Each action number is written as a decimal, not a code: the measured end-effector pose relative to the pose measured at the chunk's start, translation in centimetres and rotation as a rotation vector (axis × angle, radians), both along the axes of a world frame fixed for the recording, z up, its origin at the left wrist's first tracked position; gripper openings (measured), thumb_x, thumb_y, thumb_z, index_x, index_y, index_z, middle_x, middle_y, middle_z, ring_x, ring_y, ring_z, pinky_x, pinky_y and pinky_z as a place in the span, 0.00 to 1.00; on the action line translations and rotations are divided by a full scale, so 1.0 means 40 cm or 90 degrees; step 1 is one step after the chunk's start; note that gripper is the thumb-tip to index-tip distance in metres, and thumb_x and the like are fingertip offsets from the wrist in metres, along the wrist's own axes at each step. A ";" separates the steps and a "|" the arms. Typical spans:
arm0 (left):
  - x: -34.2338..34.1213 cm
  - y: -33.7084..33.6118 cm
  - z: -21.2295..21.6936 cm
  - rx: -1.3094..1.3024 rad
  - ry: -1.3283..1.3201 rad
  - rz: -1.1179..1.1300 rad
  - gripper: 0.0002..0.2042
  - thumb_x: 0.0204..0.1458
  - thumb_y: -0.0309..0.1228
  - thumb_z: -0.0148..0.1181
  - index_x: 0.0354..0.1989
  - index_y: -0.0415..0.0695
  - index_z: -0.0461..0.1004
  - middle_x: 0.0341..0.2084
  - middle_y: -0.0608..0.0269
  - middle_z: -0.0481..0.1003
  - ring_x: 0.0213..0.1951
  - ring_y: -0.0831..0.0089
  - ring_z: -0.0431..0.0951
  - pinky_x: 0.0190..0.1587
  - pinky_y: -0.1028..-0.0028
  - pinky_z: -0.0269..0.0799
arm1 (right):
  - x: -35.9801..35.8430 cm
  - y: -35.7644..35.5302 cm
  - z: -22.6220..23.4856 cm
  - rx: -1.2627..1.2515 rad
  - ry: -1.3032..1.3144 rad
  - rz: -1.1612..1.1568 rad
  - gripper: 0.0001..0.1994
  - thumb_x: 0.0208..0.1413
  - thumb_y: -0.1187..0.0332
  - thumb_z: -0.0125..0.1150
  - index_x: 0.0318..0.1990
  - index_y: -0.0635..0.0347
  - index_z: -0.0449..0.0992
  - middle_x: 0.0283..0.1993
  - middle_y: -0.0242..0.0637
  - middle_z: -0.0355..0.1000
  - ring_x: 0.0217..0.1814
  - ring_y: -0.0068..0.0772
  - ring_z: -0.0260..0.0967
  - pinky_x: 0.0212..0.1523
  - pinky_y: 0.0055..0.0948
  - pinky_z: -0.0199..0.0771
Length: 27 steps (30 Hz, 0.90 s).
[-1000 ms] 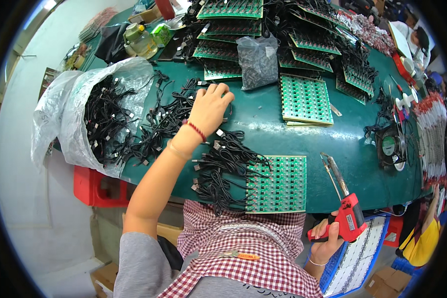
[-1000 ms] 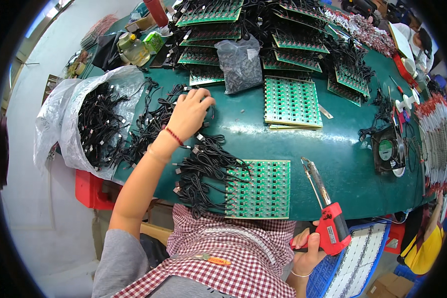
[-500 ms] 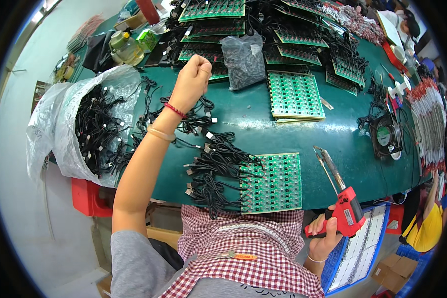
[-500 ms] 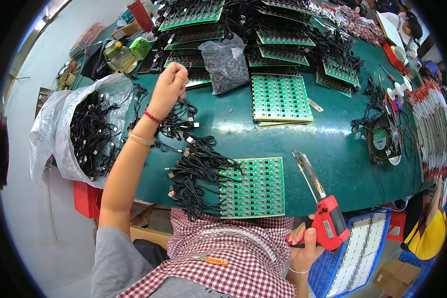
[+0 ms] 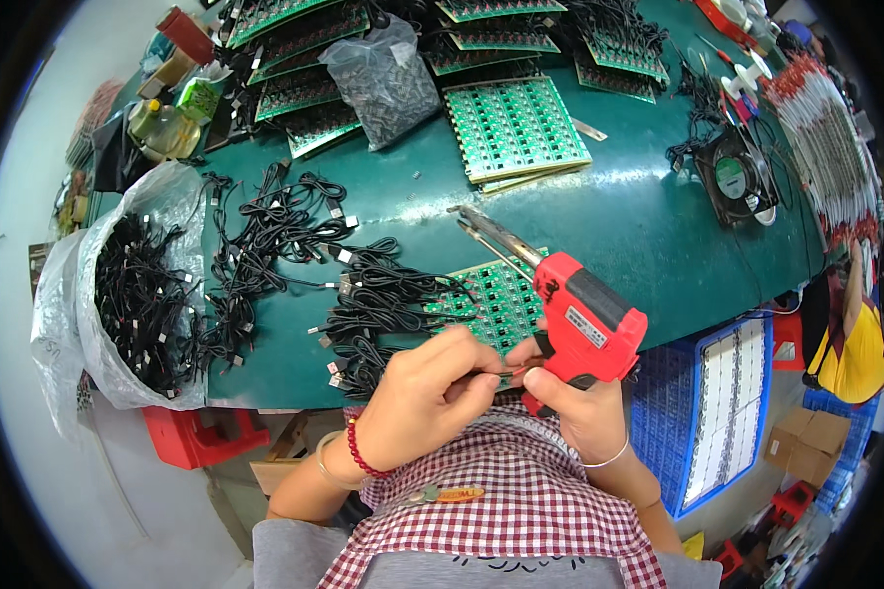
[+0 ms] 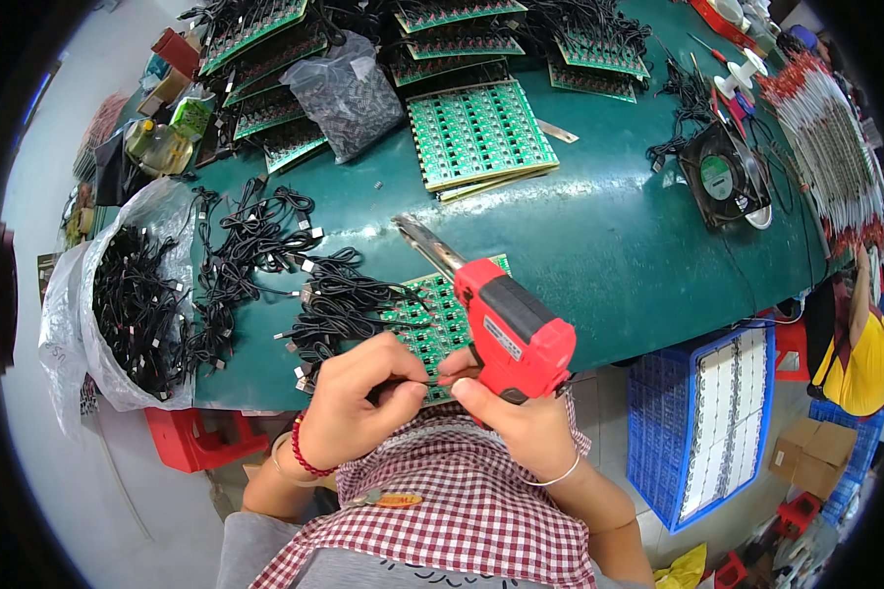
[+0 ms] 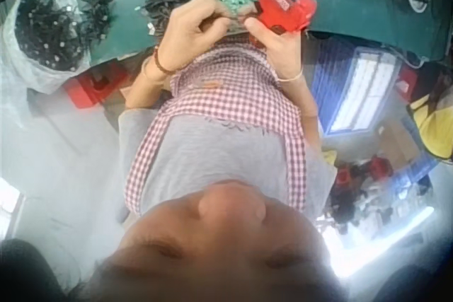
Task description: The person attaches cables to a circuit board, positioning the wire ends and soldering them onto the board with a soldering gun.
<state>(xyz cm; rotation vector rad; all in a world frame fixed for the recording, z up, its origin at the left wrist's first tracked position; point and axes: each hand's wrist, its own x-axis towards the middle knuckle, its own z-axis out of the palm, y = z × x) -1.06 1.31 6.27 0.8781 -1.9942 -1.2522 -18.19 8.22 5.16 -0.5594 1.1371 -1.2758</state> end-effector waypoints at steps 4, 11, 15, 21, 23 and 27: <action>-0.006 0.011 -0.029 0.015 -0.012 -0.020 0.05 0.47 0.19 0.58 0.32 0.38 0.71 0.23 0.60 0.69 0.20 0.74 0.69 0.22 0.75 0.65 | -0.012 0.011 -0.020 -0.033 0.076 0.051 0.07 0.55 0.76 0.59 0.41 0.65 0.74 0.38 0.33 0.74 0.41 0.23 0.71 0.42 0.26 0.72; -0.031 0.058 -0.038 0.046 -0.118 0.036 0.04 0.46 0.20 0.60 0.30 0.38 0.71 0.20 0.59 0.74 0.19 0.71 0.76 0.20 0.73 0.67 | 0.000 0.033 -0.044 -0.063 0.264 0.005 0.10 0.53 0.77 0.61 0.43 0.65 0.71 0.36 0.31 0.72 0.37 0.19 0.70 0.38 0.24 0.71; -0.057 0.063 -0.052 -0.154 -0.189 0.104 0.05 0.45 0.20 0.61 0.28 0.39 0.70 0.19 0.58 0.73 0.17 0.69 0.75 0.19 0.72 0.67 | 0.006 0.034 -0.063 -0.041 0.328 -0.024 0.13 0.51 0.77 0.63 0.44 0.65 0.70 0.33 0.30 0.72 0.34 0.19 0.70 0.36 0.23 0.71; -0.073 0.071 -0.072 -0.133 -0.141 0.144 0.04 0.46 0.20 0.61 0.27 0.39 0.70 0.19 0.59 0.72 0.16 0.70 0.72 0.19 0.74 0.67 | -0.004 0.019 -0.040 0.034 0.190 -0.034 0.04 0.51 0.78 0.63 0.34 0.65 0.75 0.31 0.31 0.74 0.33 0.20 0.71 0.35 0.23 0.72; -0.078 0.073 -0.079 -0.114 -0.130 0.148 0.04 0.46 0.21 0.61 0.28 0.39 0.71 0.19 0.59 0.72 0.16 0.70 0.73 0.19 0.74 0.67 | -0.001 0.021 -0.045 0.030 0.181 -0.026 0.03 0.51 0.77 0.63 0.32 0.65 0.76 0.31 0.31 0.74 0.33 0.20 0.71 0.34 0.23 0.72; -0.078 0.072 -0.085 -0.062 -0.120 0.153 0.03 0.48 0.21 0.60 0.29 0.38 0.72 0.19 0.58 0.73 0.16 0.71 0.73 0.19 0.75 0.67 | 0.006 0.020 -0.054 0.043 0.200 -0.022 0.03 0.52 0.78 0.62 0.35 0.66 0.76 0.32 0.31 0.74 0.34 0.20 0.71 0.36 0.23 0.72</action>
